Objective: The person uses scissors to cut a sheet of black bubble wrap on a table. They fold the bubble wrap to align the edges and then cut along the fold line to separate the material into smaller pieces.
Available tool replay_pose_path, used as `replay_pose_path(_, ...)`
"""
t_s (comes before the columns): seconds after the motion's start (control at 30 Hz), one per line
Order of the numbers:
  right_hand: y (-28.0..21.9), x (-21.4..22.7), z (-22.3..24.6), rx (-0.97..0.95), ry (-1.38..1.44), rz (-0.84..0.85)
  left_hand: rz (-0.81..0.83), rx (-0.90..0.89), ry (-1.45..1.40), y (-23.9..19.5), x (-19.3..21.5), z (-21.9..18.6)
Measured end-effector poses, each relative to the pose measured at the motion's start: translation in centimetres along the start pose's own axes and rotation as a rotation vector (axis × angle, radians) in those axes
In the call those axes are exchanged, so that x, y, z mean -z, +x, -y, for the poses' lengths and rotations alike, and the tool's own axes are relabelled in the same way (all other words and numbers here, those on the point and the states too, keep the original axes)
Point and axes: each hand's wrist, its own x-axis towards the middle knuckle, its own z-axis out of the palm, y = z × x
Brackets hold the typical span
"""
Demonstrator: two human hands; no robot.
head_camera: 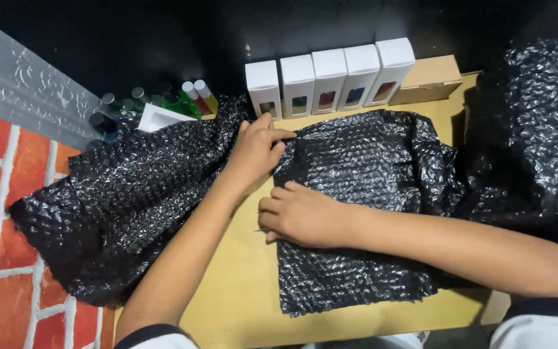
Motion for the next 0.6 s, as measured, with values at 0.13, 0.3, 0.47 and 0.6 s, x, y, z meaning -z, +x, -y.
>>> replay_pose_path(0.13,-0.1,-1.6,-0.2,-0.066,-0.113,-0.044,-0.021,0.014,-0.003,0.5,-0.8,0.3)
replay_pose_path(0.3,0.6,-2.2,0.5,-0.012,-0.217,-0.126,-0.041,-0.006,0.007,0.6,-0.7,0.2)
replay_pose_path(0.47,1.0,-1.3,2.6,0.102,-0.313,-0.189,-0.049,-0.020,0.005,0.7,-0.9,0.7)
replay_pose_path(0.6,1.1,-0.3,3.1,0.120,-0.216,-0.294,-0.035,-0.013,-0.010,0.6,-0.6,0.4)
